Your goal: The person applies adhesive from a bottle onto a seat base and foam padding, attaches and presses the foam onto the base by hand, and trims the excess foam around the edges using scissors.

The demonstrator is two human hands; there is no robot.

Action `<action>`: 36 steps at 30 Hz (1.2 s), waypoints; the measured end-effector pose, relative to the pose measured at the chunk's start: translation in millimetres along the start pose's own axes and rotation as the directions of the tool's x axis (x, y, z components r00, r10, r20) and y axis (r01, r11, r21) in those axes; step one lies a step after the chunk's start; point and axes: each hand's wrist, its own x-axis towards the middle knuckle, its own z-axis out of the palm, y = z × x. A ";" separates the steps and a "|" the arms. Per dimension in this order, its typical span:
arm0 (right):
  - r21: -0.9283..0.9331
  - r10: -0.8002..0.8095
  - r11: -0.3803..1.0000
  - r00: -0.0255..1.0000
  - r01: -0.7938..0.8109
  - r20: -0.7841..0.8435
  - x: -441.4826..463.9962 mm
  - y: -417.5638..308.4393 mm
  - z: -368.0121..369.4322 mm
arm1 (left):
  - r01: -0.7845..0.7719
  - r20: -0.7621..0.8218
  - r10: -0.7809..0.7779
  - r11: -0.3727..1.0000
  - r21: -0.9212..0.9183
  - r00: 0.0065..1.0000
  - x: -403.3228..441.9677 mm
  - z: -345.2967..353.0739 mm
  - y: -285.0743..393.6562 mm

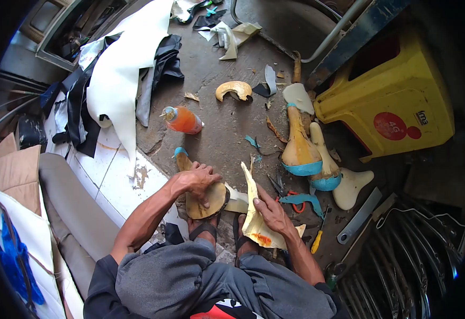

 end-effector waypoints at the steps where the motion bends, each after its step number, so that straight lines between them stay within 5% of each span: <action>1: -0.005 -0.005 1.000 1.000 0.005 0.002 -0.2 -4.9 1.1 | 0.003 -0.006 -0.003 1.000 0.000 1.000 1.5 -3.3 -1.0; 4: -0.007 0.042 0.999 0.999 -0.041 0.028 -2.0 -9.6 5.6 | 0.115 0.152 -0.119 0.993 0.031 0.981 1.6 -10.0 -1.8; 10: -0.023 -0.075 0.997 0.993 0.077 0.086 -3.2 -28.3 1.8 | 0.048 -0.170 -0.077 0.984 -0.171 0.982 -40.8 -34.4 25.6; 12: -0.038 -0.095 0.994 0.991 0.098 0.090 -2.2 -32.2 0.3 | -0.120 -0.443 0.002 0.964 -0.238 0.896 -47.2 -31.8 32.0; 16: -0.158 -0.157 0.972 0.981 0.174 0.111 4.1 -40.5 -6.3 | -0.201 -0.524 0.031 0.942 -0.270 0.851 -37.2 -22.3 33.4; 28: -0.486 -0.170 0.839 0.966 0.246 0.196 23.3 -66.1 -13.4 | -0.238 -0.686 -0.059 0.914 -0.330 0.725 -45.7 -7.7 41.3; 36: -0.627 -0.108 0.745 0.968 0.229 0.225 21.2 -75.3 -19.1 | -0.150 -0.584 -0.024 0.957 -0.247 0.811 -48.7 -14.3 44.9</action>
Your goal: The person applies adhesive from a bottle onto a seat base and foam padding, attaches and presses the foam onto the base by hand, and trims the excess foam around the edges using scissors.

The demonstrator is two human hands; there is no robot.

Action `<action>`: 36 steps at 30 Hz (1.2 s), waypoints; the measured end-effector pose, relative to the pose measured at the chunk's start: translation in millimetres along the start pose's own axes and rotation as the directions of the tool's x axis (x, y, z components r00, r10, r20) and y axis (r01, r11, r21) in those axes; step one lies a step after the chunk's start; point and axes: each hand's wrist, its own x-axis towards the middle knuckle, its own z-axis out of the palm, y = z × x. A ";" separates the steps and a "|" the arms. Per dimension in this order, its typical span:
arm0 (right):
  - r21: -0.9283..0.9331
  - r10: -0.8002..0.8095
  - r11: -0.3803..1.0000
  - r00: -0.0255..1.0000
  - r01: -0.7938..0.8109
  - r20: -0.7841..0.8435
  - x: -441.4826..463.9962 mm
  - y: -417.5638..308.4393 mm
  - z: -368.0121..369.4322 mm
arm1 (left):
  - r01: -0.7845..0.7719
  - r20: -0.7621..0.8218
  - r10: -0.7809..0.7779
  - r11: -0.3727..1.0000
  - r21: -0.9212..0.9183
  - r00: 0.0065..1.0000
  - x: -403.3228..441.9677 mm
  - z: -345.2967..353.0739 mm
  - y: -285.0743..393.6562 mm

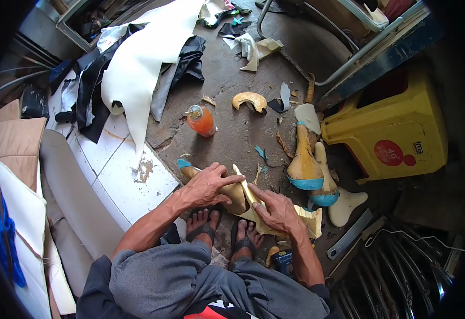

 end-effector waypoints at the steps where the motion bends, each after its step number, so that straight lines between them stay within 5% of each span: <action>1: -0.027 0.000 1.000 1.000 0.000 -0.003 -1.0 -0.5 0.3 | 0.011 0.017 -0.011 1.000 0.006 1.000 0.2 -0.3 1.3; 14: 0.028 -0.059 0.998 0.991 0.063 -0.122 7.2 5.7 18.8 | 0.014 -0.034 -0.014 1.000 0.023 0.999 -6.3 7.4 -3.1; 23: -0.040 0.043 0.998 0.999 -0.042 0.033 14.4 -6.5 4.8 | -0.030 0.001 0.030 0.998 0.053 1.000 -7.4 8.1 -0.2; 36: -0.097 -0.147 0.987 0.963 0.128 -0.227 25.4 23.8 42.4 | -0.015 -0.105 0.014 1.000 -0.002 0.994 -2.3 14.7 -14.9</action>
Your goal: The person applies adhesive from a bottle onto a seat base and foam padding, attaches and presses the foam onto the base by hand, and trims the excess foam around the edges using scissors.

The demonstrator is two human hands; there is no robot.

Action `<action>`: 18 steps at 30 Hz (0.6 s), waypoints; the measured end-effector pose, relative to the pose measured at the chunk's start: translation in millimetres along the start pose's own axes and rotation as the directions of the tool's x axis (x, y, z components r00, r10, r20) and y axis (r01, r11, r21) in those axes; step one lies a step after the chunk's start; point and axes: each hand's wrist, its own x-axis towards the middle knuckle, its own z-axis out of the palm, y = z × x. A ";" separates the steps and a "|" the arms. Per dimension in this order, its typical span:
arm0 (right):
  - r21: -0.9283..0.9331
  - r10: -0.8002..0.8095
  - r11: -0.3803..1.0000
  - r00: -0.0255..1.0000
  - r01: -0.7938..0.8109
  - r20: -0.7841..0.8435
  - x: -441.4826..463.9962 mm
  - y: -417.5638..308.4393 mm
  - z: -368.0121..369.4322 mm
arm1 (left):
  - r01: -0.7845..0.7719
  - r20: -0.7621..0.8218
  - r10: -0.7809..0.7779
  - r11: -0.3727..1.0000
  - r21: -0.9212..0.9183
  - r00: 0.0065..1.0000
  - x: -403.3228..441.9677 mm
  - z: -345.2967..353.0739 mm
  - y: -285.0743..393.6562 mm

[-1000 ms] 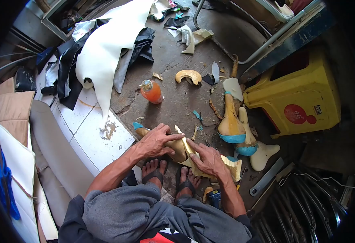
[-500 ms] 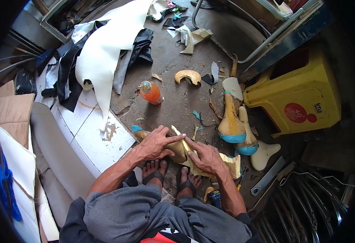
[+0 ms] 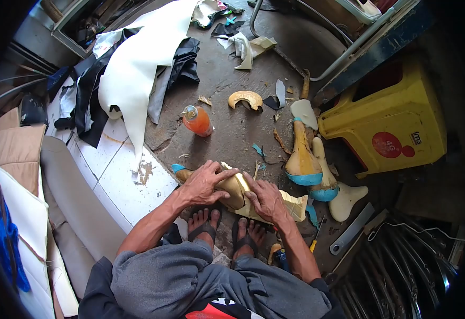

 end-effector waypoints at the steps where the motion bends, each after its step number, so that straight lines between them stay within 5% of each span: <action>1: 0.032 0.003 0.999 1.000 -0.003 -0.027 -1.6 1.1 2.4 | 0.000 -0.010 0.000 1.000 0.017 1.000 0.3 1.0 0.2; 5: -0.099 -0.077 0.993 0.988 0.064 -0.132 -5.0 2.8 14.0 | 0.056 0.002 -0.056 0.998 0.042 0.998 0.2 1.5 3.3; 10: -0.180 -0.139 0.982 0.880 0.062 -0.454 -0.2 8.8 47.7 | 0.063 -0.047 -0.064 0.998 -0.013 0.997 1.0 1.6 -3.7; 18: -0.228 -0.180 0.970 0.872 0.081 -0.456 18.6 10.3 39.2 | 0.159 -0.050 -0.162 0.986 -0.057 0.985 0.9 5.2 -11.9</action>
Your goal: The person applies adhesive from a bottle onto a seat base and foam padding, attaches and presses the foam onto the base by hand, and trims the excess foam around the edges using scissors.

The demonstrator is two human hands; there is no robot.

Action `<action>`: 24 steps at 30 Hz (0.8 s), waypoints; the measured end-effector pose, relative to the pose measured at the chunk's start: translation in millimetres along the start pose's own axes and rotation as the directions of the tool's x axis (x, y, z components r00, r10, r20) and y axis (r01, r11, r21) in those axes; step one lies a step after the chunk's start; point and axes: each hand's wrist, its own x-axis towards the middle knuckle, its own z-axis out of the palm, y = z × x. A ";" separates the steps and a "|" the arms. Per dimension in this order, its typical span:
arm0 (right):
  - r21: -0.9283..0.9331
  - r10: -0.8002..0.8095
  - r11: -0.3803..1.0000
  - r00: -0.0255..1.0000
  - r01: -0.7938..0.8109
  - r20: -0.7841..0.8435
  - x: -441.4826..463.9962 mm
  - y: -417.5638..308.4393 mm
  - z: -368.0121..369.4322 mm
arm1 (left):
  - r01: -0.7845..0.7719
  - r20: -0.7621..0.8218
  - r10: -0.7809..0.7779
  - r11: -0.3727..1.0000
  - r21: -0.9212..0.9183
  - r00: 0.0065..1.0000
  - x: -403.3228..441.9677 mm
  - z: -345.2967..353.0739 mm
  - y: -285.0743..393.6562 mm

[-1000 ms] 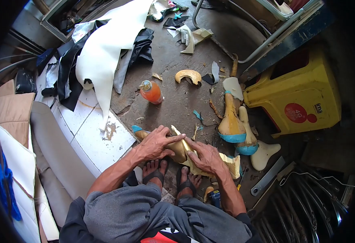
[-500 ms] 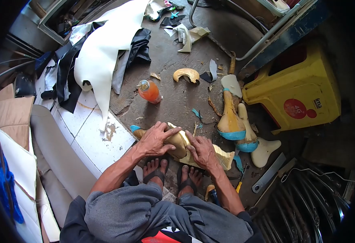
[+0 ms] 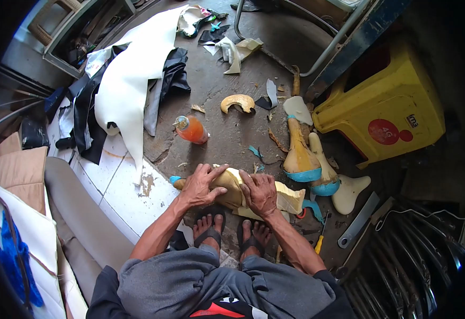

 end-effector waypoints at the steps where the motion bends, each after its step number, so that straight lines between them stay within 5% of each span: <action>1: 0.023 -0.015 1.000 1.000 0.015 0.022 3.3 -0.4 -1.3 | 0.014 -0.009 -0.014 1.000 -0.005 1.000 -1.3 0.3 -1.7; 10: -0.113 -0.112 0.987 0.994 0.111 0.002 7.8 -6.3 1.9 | 0.016 -0.077 -0.019 0.999 -0.044 0.997 -7.7 9.1 -17.3; 17: -0.183 -0.028 0.983 1.000 0.030 0.014 -20.1 -7.3 28.7 | 0.078 -0.059 -0.081 0.996 -0.049 0.995 0.8 8.2 -17.0; 24: 0.041 0.127 0.990 0.982 -0.134 0.138 -59.1 -27.7 39.2 | 0.126 -0.178 -0.179 0.953 -0.275 0.968 -6.3 28.8 -58.5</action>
